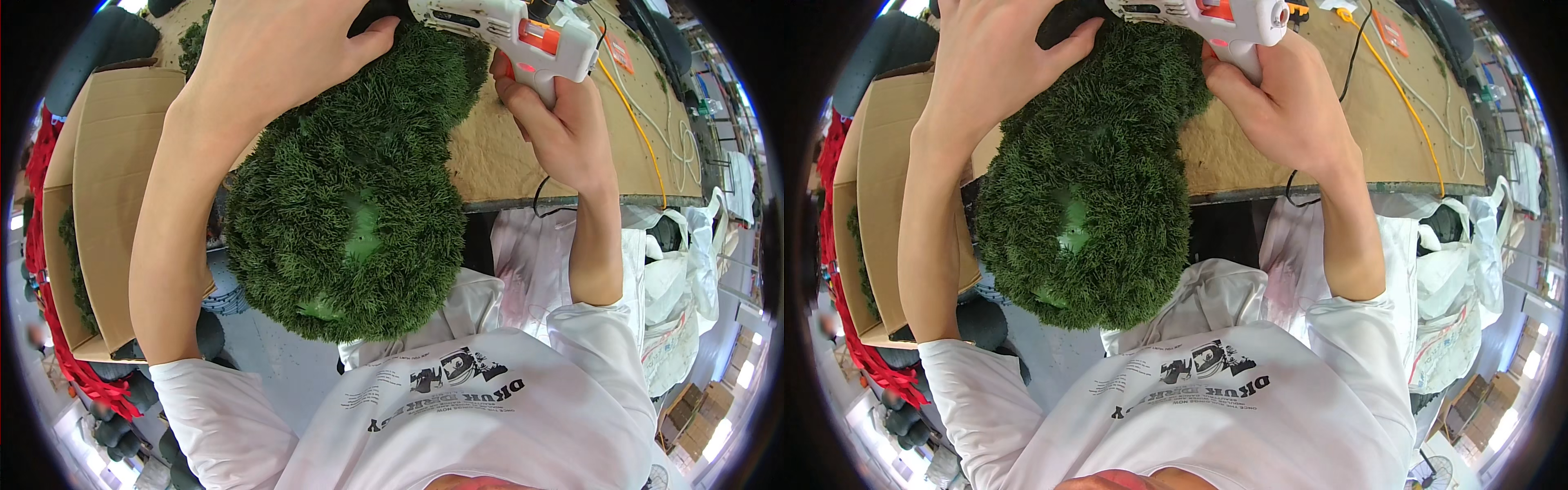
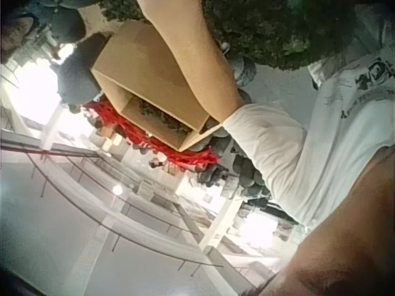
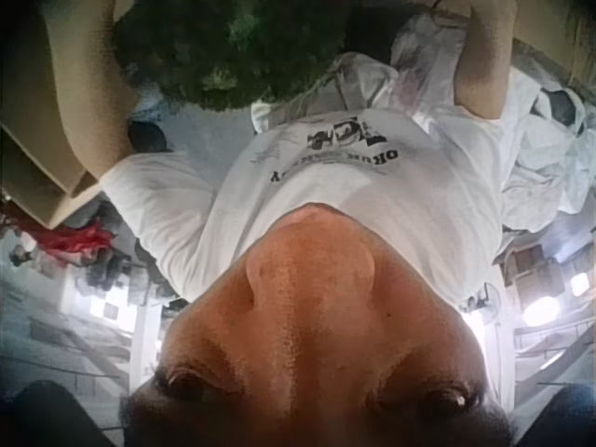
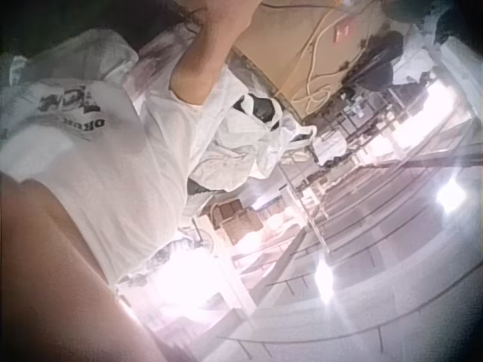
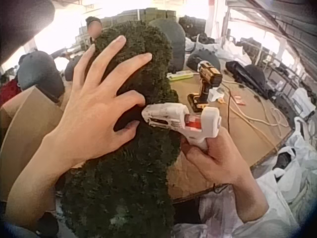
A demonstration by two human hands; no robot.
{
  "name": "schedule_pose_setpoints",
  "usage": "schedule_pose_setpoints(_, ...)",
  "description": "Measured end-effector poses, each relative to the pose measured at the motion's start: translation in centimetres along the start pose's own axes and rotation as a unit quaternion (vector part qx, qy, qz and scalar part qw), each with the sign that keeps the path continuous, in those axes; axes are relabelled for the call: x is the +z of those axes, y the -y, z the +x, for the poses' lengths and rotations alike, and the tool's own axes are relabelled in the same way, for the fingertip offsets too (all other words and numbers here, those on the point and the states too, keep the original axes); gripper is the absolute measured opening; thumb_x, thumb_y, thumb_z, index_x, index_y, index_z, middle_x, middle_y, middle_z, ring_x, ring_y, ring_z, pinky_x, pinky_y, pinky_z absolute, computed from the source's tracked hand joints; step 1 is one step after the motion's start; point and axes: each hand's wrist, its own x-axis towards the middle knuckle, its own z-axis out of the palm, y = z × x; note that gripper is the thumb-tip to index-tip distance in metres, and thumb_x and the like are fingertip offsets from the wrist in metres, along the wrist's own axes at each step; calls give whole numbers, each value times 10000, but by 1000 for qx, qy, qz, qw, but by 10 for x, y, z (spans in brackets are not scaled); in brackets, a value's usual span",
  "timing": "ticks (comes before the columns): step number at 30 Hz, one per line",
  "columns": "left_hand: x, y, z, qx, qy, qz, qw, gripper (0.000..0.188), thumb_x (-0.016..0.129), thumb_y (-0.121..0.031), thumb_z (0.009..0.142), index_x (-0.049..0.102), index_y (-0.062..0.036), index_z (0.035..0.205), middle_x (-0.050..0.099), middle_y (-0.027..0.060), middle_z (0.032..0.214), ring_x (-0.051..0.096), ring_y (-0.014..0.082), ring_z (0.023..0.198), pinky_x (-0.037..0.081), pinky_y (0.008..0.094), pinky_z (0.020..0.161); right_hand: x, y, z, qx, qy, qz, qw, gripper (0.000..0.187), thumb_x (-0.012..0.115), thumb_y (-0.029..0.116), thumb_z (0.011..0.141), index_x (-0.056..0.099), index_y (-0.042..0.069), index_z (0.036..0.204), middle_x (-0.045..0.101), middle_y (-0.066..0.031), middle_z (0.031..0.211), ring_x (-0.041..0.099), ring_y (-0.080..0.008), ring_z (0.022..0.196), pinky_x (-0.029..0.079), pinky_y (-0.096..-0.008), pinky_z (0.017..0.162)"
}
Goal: Applying patches of artificial moss or greenery to a foam animal frame using a glue gun and drill.
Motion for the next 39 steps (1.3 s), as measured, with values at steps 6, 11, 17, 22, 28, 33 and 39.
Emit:
schedule_pose_setpoints(6,28,18,0,72,-146,119,979,282,890,-166,719,716,-106,933,399,101,1612,217,410,1555,193,671,1222,-3,7,-1,15,45,-36,998,143,575,45,971,636,18,1098,611,26,849,501,-33,658,406,-232,588)
schedule_pose_setpoints(11,33,20,1,74,-149,115,979,291,896,-164,706,715,-104,927,400,104,1611,219,411,1553,195,673,1220,-1,6,-4,-30,5,-37,999,136,590,43,959,633,-4,1080,630,1,845,555,-99,714,465,-290,659)
schedule_pose_setpoints(17,33,19,-1,73,-149,117,979,294,900,-157,697,713,-104,918,403,104,1610,220,412,1553,198,674,1217,0,28,-6,-24,21,-115,993,130,617,54,949,640,-11,1060,666,-83,847,606,-188,727,488,-330,696)
schedule_pose_setpoints(22,32,19,0,77,-151,117,979,291,901,-160,699,715,-106,917,406,103,1607,218,413,1553,195,676,1218,0,34,-9,-34,10,-148,988,143,643,58,940,649,-8,1067,668,-100,851,624,-203,728,490,-336,696)
schedule_pose_setpoints(28,29,16,-1,68,-133,111,983,275,891,-151,706,709,-117,909,408,106,1607,213,411,1558,188,675,1222,-6,34,-16,-41,-18,-122,992,165,651,82,953,662,-11,1089,653,-58,837,610,-160,710,474,-314,651)
schedule_pose_setpoints(33,24,19,1,60,-88,170,980,256,869,-122,715,698,-114,906,418,112,1607,201,413,1565,176,675,1227,-71,27,-70,192,-133,96,968,209,674,149,943,707,10,1095,588,16,735,477,-86,529,330,-249,476)
schedule_pose_setpoints(39,14,18,-1,67,-57,180,980,253,850,-110,741,689,-107,936,406,145,1609,179,425,1570,178,665,1239,-146,-122,-144,332,-311,132,881,221,670,199,977,623,26,1108,584,-24,751,517,-113,500,337,-261,423)
